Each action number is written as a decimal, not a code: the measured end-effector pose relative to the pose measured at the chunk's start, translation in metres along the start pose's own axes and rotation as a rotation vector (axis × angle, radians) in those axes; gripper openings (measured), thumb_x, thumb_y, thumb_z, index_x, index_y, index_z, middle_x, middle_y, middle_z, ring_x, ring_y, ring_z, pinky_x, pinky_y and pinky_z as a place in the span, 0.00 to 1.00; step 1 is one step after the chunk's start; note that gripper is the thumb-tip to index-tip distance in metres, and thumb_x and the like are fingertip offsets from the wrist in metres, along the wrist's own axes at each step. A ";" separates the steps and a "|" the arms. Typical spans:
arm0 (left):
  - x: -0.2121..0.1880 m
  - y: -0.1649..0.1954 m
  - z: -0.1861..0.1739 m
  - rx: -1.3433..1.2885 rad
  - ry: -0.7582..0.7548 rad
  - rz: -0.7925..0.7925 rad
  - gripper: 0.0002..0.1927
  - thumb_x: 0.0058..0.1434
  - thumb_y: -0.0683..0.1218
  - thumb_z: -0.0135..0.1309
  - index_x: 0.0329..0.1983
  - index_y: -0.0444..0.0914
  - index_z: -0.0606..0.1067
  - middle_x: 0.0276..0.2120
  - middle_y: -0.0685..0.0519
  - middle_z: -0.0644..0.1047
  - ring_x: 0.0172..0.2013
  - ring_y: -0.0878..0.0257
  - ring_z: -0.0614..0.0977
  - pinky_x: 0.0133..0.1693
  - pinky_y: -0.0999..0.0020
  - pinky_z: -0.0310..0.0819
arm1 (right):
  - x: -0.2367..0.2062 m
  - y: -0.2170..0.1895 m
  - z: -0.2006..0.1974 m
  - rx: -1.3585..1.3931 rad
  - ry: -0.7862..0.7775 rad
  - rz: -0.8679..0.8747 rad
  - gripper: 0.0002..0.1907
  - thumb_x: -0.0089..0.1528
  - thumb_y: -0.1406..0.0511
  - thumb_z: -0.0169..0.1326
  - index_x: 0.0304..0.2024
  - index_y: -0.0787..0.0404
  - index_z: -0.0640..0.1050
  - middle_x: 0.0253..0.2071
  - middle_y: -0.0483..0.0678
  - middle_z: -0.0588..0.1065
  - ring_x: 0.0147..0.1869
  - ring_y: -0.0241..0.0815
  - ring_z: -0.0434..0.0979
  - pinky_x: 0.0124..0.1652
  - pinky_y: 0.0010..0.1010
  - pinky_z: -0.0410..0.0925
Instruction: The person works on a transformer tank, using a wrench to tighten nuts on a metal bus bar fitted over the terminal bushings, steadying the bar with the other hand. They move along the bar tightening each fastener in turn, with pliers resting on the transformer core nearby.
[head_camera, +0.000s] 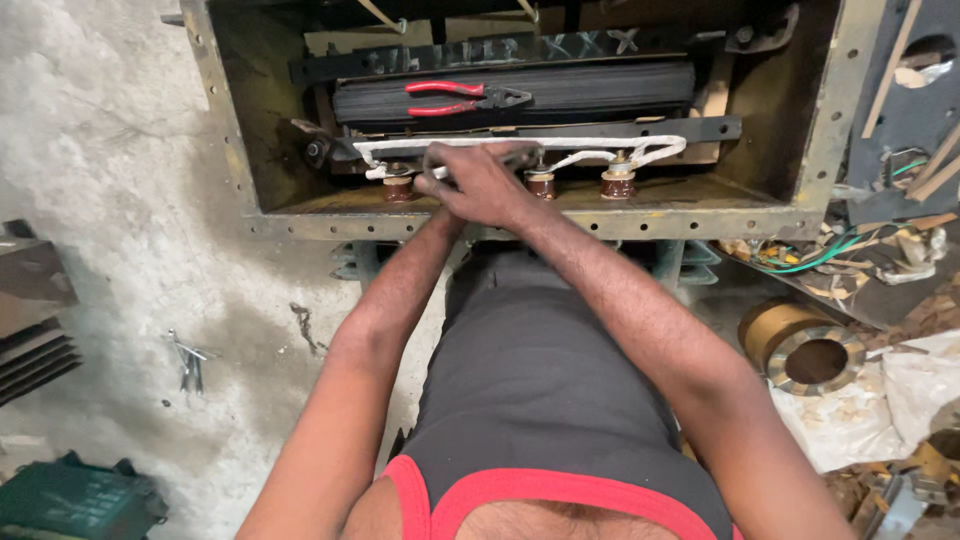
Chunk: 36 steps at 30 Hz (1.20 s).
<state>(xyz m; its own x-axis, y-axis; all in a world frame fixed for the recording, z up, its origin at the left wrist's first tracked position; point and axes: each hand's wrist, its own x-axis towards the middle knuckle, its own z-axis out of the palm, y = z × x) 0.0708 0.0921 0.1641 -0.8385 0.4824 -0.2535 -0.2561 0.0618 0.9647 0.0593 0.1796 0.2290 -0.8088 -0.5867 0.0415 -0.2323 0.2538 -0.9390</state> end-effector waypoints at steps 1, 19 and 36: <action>-0.003 0.006 -0.002 0.107 0.114 0.029 0.21 0.72 0.51 0.49 0.64 0.36 0.73 0.57 0.49 0.78 0.58 0.62 0.77 0.63 0.65 0.70 | 0.001 -0.003 0.000 -0.035 -0.071 -0.053 0.20 0.67 0.54 0.57 0.46 0.66 0.75 0.39 0.58 0.78 0.45 0.57 0.81 0.47 0.47 0.69; 0.050 -0.020 0.032 0.832 0.083 -0.166 0.19 0.57 0.37 0.54 0.50 0.44 0.82 0.43 0.44 0.82 0.46 0.47 0.84 0.50 0.55 0.78 | -0.116 0.118 -0.118 0.949 0.906 0.106 0.25 0.68 0.52 0.56 0.25 0.50 0.59 0.15 0.37 0.51 0.18 0.32 0.46 0.20 0.33 0.50; 0.038 -0.056 0.006 0.650 -0.132 -0.088 0.30 0.46 0.39 0.50 0.56 0.37 0.77 0.49 0.36 0.80 0.51 0.40 0.80 0.55 0.51 0.72 | -0.105 0.139 -0.144 1.240 1.164 0.534 0.21 0.68 0.47 0.56 0.32 0.50 0.66 0.20 0.38 0.55 0.23 0.34 0.52 0.31 0.35 0.60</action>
<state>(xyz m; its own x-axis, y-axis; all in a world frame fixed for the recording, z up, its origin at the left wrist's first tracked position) 0.0560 0.1126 0.1004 -0.7510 0.5521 -0.3623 0.0557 0.5997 0.7983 0.0337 0.3869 0.1433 -0.7081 0.2903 -0.6436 0.2170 -0.7780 -0.5897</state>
